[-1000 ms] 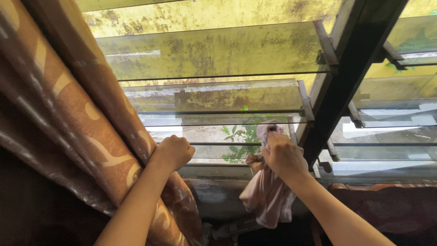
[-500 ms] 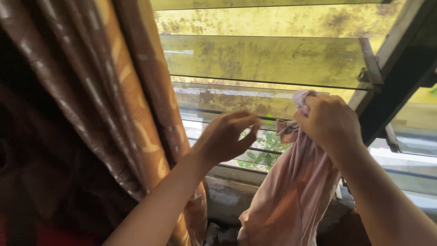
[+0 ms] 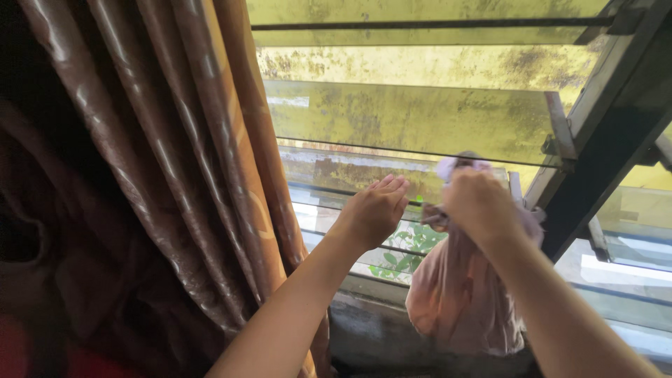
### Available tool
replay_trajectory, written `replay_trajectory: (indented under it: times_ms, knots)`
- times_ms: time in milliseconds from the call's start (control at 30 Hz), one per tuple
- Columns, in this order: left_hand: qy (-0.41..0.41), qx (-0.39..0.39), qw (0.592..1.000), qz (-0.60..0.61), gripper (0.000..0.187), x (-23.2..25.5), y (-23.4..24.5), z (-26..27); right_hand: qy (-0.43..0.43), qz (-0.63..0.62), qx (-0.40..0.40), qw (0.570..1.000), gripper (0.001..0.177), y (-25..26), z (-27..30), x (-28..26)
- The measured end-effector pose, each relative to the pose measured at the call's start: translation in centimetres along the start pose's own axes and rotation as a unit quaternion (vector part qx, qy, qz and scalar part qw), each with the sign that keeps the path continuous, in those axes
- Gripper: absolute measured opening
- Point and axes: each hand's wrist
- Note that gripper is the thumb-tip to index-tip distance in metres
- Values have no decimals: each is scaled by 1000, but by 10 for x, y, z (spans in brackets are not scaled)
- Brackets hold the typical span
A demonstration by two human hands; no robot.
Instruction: The person wipes the horizontal slats of a window using a cloth. They systematically clean the glass panes and the metal frame, moving from one section to another while holding the curtain aside to access the window surface.
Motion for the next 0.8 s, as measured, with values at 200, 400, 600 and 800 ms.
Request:
replay_trajectory:
  times_ms: [200, 400, 600, 800]
  knots:
    - [27, -28, 999, 33, 40, 2, 12, -5, 47, -18, -40, 998, 27, 19, 37, -29]
    - [20, -27, 999, 29, 40, 5, 9, -2, -5, -38, -31, 999, 24, 6, -6, -11]
    - [23, -13, 1000, 12, 39, 3, 5, -2, 53, -106, -68, 991, 25, 6, 23, -13]
    - [39, -38, 998, 25, 41, 6, -1, 0, -28, -12, -16, 999, 24, -20, -24, -11]
Point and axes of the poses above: each hand's wrist, its own z-axis away from the middle knuckle, its own y-axis out of the back of the hand, x = y × z, and after that the axes turned 2 degrees about -x, right-handed
